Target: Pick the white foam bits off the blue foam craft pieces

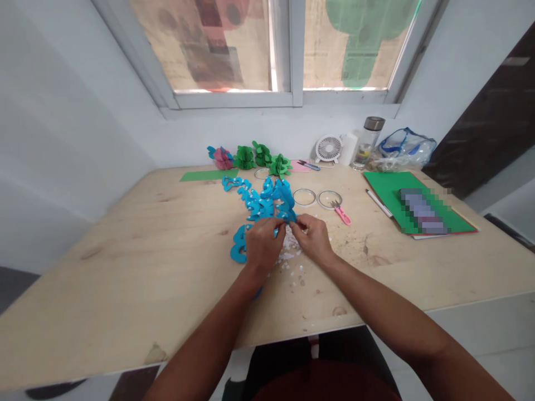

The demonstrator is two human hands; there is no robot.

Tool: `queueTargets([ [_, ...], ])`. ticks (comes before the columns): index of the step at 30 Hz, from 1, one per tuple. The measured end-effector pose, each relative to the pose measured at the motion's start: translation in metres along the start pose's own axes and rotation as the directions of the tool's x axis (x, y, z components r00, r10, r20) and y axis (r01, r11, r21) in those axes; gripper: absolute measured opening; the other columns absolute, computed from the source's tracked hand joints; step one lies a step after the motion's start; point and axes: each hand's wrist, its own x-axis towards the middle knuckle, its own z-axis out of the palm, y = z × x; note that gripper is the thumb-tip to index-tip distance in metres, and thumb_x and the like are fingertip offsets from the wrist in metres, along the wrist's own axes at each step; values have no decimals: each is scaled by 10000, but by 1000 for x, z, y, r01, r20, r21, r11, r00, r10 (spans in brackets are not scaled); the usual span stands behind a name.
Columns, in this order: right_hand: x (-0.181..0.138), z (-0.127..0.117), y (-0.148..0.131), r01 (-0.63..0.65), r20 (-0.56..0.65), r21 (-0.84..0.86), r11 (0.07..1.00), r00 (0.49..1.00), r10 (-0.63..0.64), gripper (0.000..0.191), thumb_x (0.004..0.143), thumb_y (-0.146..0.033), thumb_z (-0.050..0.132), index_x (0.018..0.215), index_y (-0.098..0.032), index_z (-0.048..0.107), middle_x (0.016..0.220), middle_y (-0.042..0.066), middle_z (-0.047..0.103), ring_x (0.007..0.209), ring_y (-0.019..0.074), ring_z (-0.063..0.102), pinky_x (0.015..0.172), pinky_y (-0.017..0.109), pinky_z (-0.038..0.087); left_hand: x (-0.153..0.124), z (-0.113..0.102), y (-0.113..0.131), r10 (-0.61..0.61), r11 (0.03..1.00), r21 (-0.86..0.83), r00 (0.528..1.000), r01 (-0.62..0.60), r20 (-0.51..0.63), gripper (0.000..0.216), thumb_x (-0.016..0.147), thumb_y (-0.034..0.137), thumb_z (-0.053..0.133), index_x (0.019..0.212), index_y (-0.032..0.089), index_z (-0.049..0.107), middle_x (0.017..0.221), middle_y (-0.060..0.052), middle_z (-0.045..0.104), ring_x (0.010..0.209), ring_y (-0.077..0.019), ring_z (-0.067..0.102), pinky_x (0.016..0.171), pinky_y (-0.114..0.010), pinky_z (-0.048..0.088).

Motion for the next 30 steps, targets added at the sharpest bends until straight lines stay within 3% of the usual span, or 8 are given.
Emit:
queueTargets([
  [5,0,-1,-2,21,13,-30,999,1000,-20,245,806,-267,500,581,-176,535,609,13,536,599,132,476,589,246,345,2,-3,4,-125,988,-85,992,127,30,172,765,198,511,720,171,675,720,-66,699,699,-191,639,658,-274,452],
  [9,1,-2,-3,-14,15,29,999,1000,14,261,794,-288,511,558,-178,509,573,-7,485,585,124,445,578,245,328,5,-6,5,-282,923,-243,955,297,96,122,705,196,541,671,170,655,650,-18,671,586,-143,591,596,-242,437],
  [14,4,1,7,-196,88,266,944,980,179,281,776,-365,535,574,-170,533,495,-46,375,494,99,350,484,236,258,7,-12,4,-404,702,-525,877,480,262,110,671,244,551,608,167,598,507,28,553,477,-107,494,489,-215,408],
  [18,8,2,17,-281,97,398,873,959,265,275,751,-400,570,612,-164,580,522,-26,477,532,117,425,490,232,295,8,-19,2,-360,566,-624,842,539,402,127,668,261,530,578,173,541,467,43,482,440,-94,437,445,-206,370],
  [21,11,1,19,-302,91,442,845,952,293,260,731,-402,592,619,-167,592,547,-12,527,568,134,472,503,235,326,10,-21,1,-261,632,-571,838,524,480,173,682,283,521,549,173,511,475,41,462,455,-92,423,440,-203,335],
  [26,12,-2,16,-312,84,462,830,947,310,258,717,-403,590,619,-164,595,554,-7,542,565,136,489,506,236,336,11,-19,-1,-78,789,-510,880,342,469,50,631,172,515,623,160,563,592,32,534,575,-96,472,544,-204,361],
  [30,12,-4,14,-321,93,480,817,944,316,252,707,-400,595,625,-162,595,549,-8,540,562,134,485,504,235,335,10,-19,-4,-15,810,-487,843,326,538,128,687,185,479,663,152,601,615,15,571,589,-108,500,562,-217,375],
])
